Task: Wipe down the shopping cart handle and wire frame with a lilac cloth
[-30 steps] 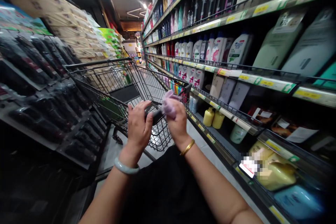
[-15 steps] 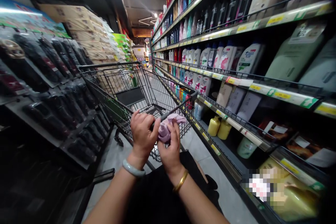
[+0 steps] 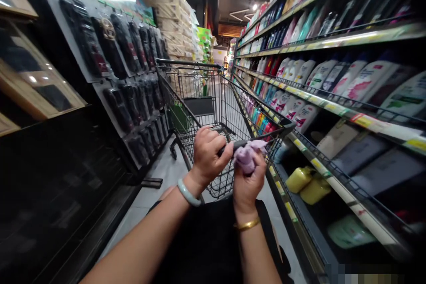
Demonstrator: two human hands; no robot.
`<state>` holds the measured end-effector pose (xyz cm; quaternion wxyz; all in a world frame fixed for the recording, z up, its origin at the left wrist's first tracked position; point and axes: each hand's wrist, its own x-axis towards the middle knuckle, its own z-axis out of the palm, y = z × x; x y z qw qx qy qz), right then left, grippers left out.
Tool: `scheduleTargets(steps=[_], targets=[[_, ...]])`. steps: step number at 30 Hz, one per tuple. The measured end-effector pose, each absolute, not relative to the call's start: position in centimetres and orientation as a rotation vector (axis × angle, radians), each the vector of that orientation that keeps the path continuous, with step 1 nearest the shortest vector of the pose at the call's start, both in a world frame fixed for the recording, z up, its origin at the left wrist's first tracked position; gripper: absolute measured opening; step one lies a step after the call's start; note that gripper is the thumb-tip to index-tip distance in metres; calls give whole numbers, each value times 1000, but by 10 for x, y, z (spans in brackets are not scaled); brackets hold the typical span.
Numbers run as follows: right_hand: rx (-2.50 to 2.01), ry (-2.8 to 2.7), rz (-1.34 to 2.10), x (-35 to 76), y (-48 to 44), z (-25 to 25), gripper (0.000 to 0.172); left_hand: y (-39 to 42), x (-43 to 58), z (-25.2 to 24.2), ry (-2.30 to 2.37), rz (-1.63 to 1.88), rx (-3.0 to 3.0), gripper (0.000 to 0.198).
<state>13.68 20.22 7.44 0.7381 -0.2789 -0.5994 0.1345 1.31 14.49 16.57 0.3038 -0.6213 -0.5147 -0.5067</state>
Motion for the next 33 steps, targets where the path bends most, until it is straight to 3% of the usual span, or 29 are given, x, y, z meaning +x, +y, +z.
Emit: scheduleTargets(steps=[3,7,13,19,25,33], targets=[[-650,-1299,268,149,226,51,28,145,9,167,-1364,-1321,-1691,32],[-761,-1143,355,157,223,55,33,145,6,168,-1392,-1305,-1702,34],[-420,-1520,223,145,192,74,38,141,3,170,-1465,-1305,-1682,39],[-813,-1101,343,145,226,46,36,138,1,173,-1447,-1310,-1707,38],[-534,-1525,222,137,185,70,41,137,-1,172,-1388,-1352,-1692,41],[-548,-1465,230,133,188,64,49,125,11,204,-1569,-891,-1728,27]])
